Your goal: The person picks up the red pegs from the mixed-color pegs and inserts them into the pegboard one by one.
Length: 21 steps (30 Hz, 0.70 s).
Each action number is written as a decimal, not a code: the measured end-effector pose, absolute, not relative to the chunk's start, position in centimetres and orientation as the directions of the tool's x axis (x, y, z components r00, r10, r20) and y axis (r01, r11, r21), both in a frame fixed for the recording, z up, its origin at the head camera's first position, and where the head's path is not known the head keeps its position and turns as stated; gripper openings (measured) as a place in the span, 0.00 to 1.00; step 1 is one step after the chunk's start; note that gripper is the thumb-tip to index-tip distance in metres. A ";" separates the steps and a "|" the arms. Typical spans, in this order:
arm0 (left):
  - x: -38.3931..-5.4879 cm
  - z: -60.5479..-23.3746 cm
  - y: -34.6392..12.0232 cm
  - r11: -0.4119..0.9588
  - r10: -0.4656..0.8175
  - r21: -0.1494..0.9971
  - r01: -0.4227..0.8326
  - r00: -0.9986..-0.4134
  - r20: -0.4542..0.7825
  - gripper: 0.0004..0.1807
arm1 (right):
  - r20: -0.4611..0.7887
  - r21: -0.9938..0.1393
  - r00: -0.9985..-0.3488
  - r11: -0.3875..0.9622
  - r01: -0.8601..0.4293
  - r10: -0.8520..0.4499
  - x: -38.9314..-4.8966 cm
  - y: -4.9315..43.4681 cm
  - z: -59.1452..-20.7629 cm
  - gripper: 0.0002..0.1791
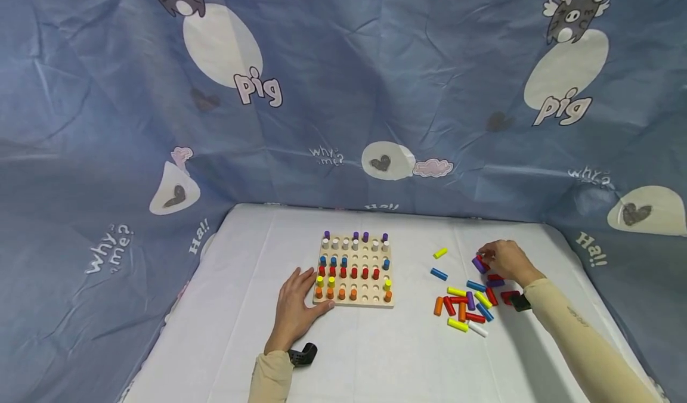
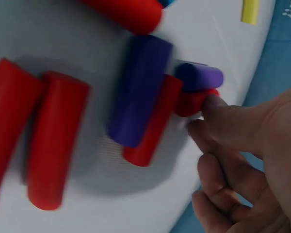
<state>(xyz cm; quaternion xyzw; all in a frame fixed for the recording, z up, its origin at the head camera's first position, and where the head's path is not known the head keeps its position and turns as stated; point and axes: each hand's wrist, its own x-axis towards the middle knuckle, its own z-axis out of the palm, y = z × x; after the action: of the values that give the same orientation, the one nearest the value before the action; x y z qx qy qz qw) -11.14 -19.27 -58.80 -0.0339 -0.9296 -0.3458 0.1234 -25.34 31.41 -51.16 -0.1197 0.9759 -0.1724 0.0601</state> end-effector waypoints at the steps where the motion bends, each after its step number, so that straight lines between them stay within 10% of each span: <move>1: -11.2 -58.8 -19.3 0.759 -0.024 0.635 0.146 -0.968 0.252 0.46 | -0.081 -0.354 -0.964 0.912 -0.209 -0.253 -25.3 31.5 -51.2 0.12; 21: -11.1 -58.5 -19.1 0.762 -0.038 0.636 0.121 -0.972 0.231 0.46 | 0.003 -0.219 -0.980 0.956 -0.195 -0.199 -24.4 30.4 -52.8 0.15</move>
<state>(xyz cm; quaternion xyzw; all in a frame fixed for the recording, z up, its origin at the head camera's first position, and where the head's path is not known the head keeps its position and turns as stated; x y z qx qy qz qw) -11.08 -19.06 -58.47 -0.0223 -0.9315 -0.3442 0.1155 -24.42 30.39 -52.75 -0.0996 0.9889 -0.1095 0.0097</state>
